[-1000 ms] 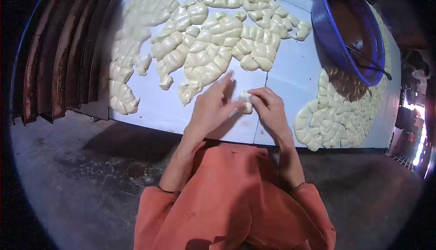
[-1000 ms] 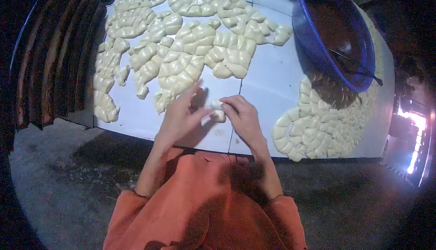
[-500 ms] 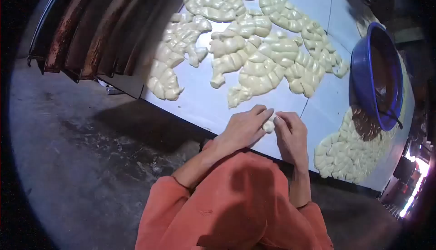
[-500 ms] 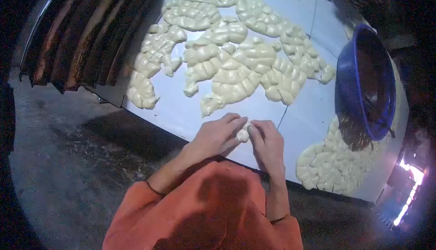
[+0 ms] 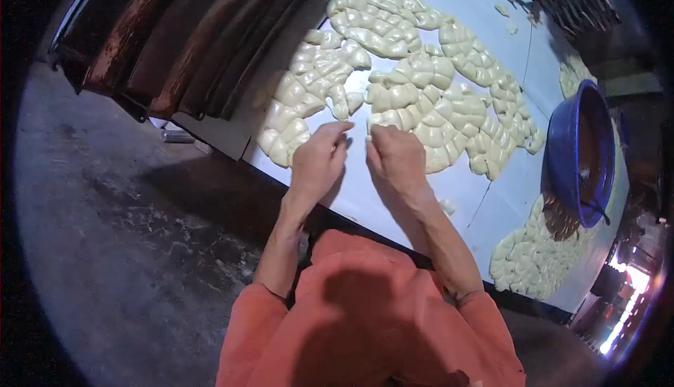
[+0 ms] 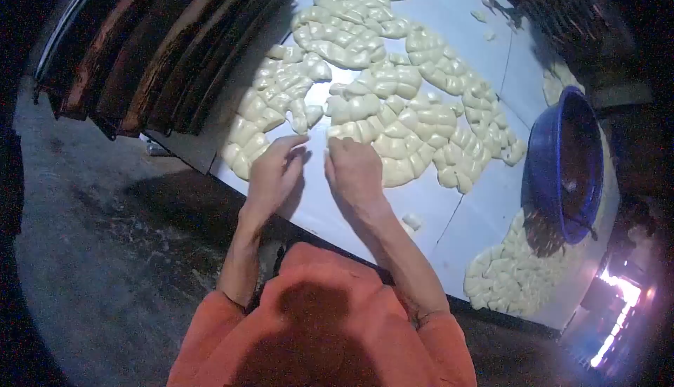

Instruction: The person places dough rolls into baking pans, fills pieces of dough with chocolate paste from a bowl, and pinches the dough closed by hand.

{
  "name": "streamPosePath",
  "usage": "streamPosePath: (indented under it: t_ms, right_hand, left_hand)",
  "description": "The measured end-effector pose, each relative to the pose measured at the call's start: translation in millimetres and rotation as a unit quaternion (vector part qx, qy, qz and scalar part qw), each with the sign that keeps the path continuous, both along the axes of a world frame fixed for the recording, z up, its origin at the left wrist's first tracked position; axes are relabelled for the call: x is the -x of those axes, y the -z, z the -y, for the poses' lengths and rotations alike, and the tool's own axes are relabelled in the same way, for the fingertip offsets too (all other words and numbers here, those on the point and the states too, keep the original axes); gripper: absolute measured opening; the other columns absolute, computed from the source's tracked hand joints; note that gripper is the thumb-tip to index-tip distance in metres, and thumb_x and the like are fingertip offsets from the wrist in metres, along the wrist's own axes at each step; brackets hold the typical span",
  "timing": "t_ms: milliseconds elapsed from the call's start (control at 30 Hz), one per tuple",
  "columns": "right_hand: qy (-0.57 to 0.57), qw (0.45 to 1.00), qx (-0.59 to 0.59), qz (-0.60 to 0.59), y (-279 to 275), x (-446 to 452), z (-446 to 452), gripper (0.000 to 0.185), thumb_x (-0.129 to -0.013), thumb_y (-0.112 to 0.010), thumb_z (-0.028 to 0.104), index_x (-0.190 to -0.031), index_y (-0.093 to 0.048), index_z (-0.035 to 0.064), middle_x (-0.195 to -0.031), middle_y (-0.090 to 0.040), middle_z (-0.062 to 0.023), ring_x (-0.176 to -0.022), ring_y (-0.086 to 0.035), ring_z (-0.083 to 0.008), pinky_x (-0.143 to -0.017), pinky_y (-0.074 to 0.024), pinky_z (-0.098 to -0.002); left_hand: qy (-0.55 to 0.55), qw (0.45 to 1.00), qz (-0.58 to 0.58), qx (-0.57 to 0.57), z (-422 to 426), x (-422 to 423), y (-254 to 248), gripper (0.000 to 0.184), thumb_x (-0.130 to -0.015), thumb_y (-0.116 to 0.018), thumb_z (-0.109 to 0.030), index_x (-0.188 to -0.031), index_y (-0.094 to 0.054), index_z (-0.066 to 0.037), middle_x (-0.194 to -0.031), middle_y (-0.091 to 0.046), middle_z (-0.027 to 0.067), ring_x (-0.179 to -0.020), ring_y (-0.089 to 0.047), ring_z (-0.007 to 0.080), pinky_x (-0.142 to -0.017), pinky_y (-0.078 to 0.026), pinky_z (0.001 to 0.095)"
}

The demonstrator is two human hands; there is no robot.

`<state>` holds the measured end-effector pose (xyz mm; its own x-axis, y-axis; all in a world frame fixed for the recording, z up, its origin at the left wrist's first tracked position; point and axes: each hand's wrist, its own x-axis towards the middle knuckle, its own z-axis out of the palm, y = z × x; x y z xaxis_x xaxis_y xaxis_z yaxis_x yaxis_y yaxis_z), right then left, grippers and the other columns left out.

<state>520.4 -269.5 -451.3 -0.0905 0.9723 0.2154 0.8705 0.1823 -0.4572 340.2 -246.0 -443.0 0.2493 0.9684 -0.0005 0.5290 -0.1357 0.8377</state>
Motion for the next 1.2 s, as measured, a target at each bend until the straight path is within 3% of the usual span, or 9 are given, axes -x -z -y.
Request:
streamPosePath:
  t_ms: [67, 133, 233, 400, 467, 667, 900, 1000, 1200]
  right_hand:
    - [0.041, 0.989, 0.005, -0.144, -5.1, -3.5, 1.9, 0.019, -0.087, -0.060, 0.008, -0.103, -0.068, 0.0008, -0.076, -0.065, -0.0165, -0.071, -0.064, -0.0324, -0.066, -0.0494, -0.0410]
    - [0.122, 0.891, 0.248, -0.360, -20.2, -17.4, 0.0, 0.027, -0.092, -0.060, 0.017, -0.109, -0.067, -0.0017, -0.093, -0.070, -0.0164, -0.077, -0.066, -0.0272, -0.073, -0.0509, -0.0394]
    - [0.182, 0.831, 0.282, -0.443, -40.0, -29.8, -4.3, 0.031, -0.096, -0.056, 0.022, -0.114, -0.067, -0.0010, -0.094, -0.070, -0.0140, -0.080, -0.063, -0.0216, -0.076, -0.0497, -0.0380]
    - [-0.029, 0.970, 0.218, -0.108, -50.2, -11.5, 6.2, 0.027, -0.098, -0.057, 0.023, -0.114, -0.067, 0.0045, -0.112, -0.063, -0.0226, -0.103, -0.063, -0.0407, -0.087, -0.0499, -0.0473]
    - [-0.019, 0.980, 0.196, -0.025, -58.5, -4.0, 20.8, 0.026, -0.095, -0.062, 0.021, -0.117, -0.065, 0.0080, -0.115, -0.062, -0.0204, -0.101, -0.066, -0.0385, -0.083, -0.0520, -0.0478]
    - [0.111, 0.983, 0.110, -0.096, -60.2, -8.2, 1.4, 0.032, -0.089, -0.069, 0.021, -0.119, -0.064, 0.0129, -0.117, -0.062, -0.0186, -0.086, -0.069, -0.0369, -0.075, -0.0553, -0.0453]
    - [-0.086, 0.994, -0.018, 0.061, 2.1, 22.8, -75.3, 0.033, -0.080, -0.073, 0.020, -0.109, -0.065, 0.0060, -0.098, -0.066, -0.0111, -0.089, -0.063, -0.0327, -0.075, -0.0488, -0.0441]
    - [-0.105, 0.987, -0.118, 0.028, 10.2, 23.8, -79.5, 0.026, -0.079, -0.071, 0.017, -0.102, -0.064, 0.0069, -0.092, -0.066, -0.0117, -0.083, -0.062, -0.0313, -0.073, -0.0456, -0.0450]
    - [0.093, 0.942, 0.158, -0.282, -27.0, 12.1, -62.9, 0.020, -0.094, -0.059, 0.021, -0.105, -0.064, 0.0049, -0.083, -0.067, -0.0133, -0.077, -0.064, -0.0256, -0.072, -0.0494, -0.0381]
  left_hand:
    - [0.060, 0.996, -0.014, -0.063, -6.8, -10.3, 2.3, 0.041, -0.086, -0.061, -0.004, -0.126, -0.062, -0.007, -0.127, -0.062, 0.0144, -0.107, -0.065, 0.0325, -0.089, -0.054, 0.0422]
    - [0.120, 0.986, -0.022, -0.113, -15.3, -21.4, 4.5, 0.047, -0.082, -0.061, -0.003, -0.128, -0.060, -0.007, -0.139, -0.053, 0.0167, -0.122, -0.056, 0.0345, -0.097, -0.051, 0.0438]
    - [0.131, 0.976, -0.042, -0.167, -27.2, -33.3, 12.0, 0.045, -0.083, -0.066, -0.008, -0.128, -0.061, -0.009, -0.141, -0.051, 0.0190, -0.126, -0.053, 0.0373, -0.103, -0.047, 0.0431]
    - [0.192, 0.965, -0.045, -0.174, -32.7, -27.7, 19.1, 0.043, -0.081, -0.070, -0.010, -0.123, -0.064, -0.010, -0.138, -0.053, 0.0190, -0.126, -0.052, 0.0369, -0.101, -0.048, 0.0437]
    - [0.195, 0.960, -0.094, -0.175, -28.0, -18.9, 17.0, 0.039, -0.080, -0.073, -0.014, -0.118, -0.068, -0.011, -0.137, -0.054, 0.0179, -0.126, -0.053, 0.0358, -0.099, -0.048, 0.0432]
    - [0.127, 0.976, -0.074, -0.161, -20.7, 22.1, 10.8, 0.021, -0.082, -0.072, -0.014, -0.102, -0.073, -0.009, -0.117, -0.068, 0.0107, -0.113, -0.062, 0.0294, -0.092, -0.049, 0.0419]
    - [0.033, 0.981, -0.085, -0.174, -52.7, 27.2, 7.9, 0.030, -0.082, -0.068, -0.007, -0.112, -0.068, -0.006, -0.124, -0.064, 0.0117, -0.118, -0.058, 0.0315, -0.095, -0.046, 0.0443]
    - [0.054, 0.966, -0.130, -0.218, -60.2, 16.2, 11.0, 0.034, -0.084, -0.064, -0.009, -0.118, -0.066, -0.006, -0.133, -0.057, 0.0136, -0.128, -0.049, 0.0317, -0.097, -0.040, 0.0459]
    - [0.127, 0.958, -0.124, -0.225, -74.5, 9.3, 13.4, 0.026, -0.085, -0.070, -0.023, -0.107, -0.072, -0.012, -0.132, -0.061, 0.0067, -0.134, -0.045, 0.0272, -0.103, -0.031, 0.0459]
